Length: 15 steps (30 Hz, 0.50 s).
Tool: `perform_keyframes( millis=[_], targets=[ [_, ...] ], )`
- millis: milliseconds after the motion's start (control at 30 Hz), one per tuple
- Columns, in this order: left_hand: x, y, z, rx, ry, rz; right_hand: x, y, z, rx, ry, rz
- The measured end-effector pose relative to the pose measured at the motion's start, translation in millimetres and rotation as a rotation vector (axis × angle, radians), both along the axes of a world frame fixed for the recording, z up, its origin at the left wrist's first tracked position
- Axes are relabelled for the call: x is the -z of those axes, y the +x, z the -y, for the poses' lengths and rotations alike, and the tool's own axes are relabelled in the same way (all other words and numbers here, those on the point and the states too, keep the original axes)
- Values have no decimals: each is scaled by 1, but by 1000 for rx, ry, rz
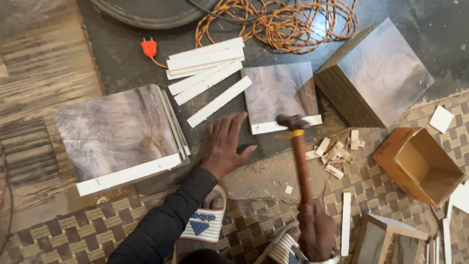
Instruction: The person sits on the floor and nails thin white wooden strips along the edges of a square board using a hammer, tapping small nails to attach the strips. They align each strip by hand, hammer it in place, then set the finished board onto a stack of completed boards and pick up the next board and strip to repeat the process.
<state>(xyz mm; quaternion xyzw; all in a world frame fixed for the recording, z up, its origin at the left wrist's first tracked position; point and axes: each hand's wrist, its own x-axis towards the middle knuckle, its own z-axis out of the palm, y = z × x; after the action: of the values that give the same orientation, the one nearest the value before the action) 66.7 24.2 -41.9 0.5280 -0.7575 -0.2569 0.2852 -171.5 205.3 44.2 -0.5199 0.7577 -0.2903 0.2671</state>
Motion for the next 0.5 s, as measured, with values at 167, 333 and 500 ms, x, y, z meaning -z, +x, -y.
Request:
perform_keyframes(
  millis=[167, 333, 500],
  targets=[
    [2, 12, -3, -64, -73, -92, -5, -16, -9, -35, -403, 159],
    [0, 24, -13, -133, -58, -157, 43, -1, 4, -211, 207, -354],
    [-2, 25, -5, -61, 43, -409, 44, -3, 5, -190, 314, -296]
  ],
)
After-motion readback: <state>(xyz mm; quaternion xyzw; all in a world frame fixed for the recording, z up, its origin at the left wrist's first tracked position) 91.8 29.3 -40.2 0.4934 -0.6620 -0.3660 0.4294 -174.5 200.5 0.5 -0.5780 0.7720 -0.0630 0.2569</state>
